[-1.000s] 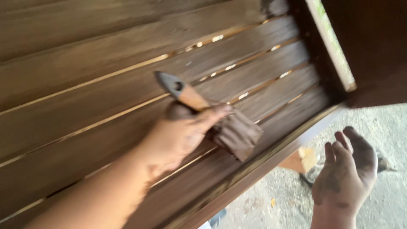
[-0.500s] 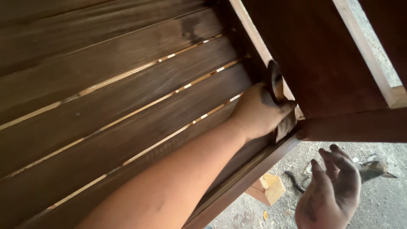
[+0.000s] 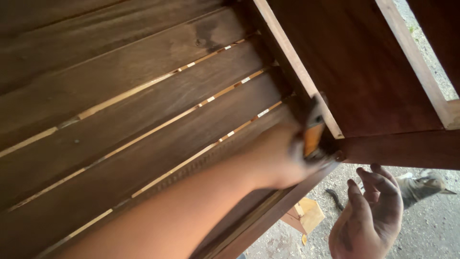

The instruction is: The person applies a brown wood stain to a wooden slatted surface using a brush. They repeatedly dip the brush into a paint can and spread the stain across the planks and edges of the furniture.

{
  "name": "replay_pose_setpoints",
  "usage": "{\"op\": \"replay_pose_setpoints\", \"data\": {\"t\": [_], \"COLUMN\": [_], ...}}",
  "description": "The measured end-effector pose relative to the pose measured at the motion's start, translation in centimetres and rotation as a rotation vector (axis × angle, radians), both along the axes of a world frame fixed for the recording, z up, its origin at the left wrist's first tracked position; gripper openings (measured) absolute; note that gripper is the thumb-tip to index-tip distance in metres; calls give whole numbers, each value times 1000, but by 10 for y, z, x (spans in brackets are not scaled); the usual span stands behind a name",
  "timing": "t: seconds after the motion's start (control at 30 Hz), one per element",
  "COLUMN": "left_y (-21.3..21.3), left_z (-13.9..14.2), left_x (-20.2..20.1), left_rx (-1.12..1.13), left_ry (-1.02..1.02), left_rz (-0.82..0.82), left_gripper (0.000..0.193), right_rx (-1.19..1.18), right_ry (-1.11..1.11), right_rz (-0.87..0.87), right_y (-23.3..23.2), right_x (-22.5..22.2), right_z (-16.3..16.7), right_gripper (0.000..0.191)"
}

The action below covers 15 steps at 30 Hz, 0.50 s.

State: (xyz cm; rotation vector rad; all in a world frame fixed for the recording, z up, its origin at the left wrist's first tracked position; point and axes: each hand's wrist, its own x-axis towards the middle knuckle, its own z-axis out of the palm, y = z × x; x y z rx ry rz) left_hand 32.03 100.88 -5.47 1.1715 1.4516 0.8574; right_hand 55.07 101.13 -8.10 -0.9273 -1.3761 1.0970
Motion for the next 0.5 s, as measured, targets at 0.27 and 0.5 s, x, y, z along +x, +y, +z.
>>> {"op": "replay_pose_setpoints", "data": {"t": [0.27,0.5], "left_y": [-87,35], "left_z": [19,-21], "left_x": [-58,10], "left_rx": [-149,202], "left_ry": [-216,-129], "left_rz": [-106,340], "left_gripper": [36,33], "right_rx": [5,35], "right_ry": [30,59], "right_rz": [9,60], "right_y": [-2,4], "right_x": [-9,-4], "right_z": [-11,4], "right_gripper": [36,31]}}
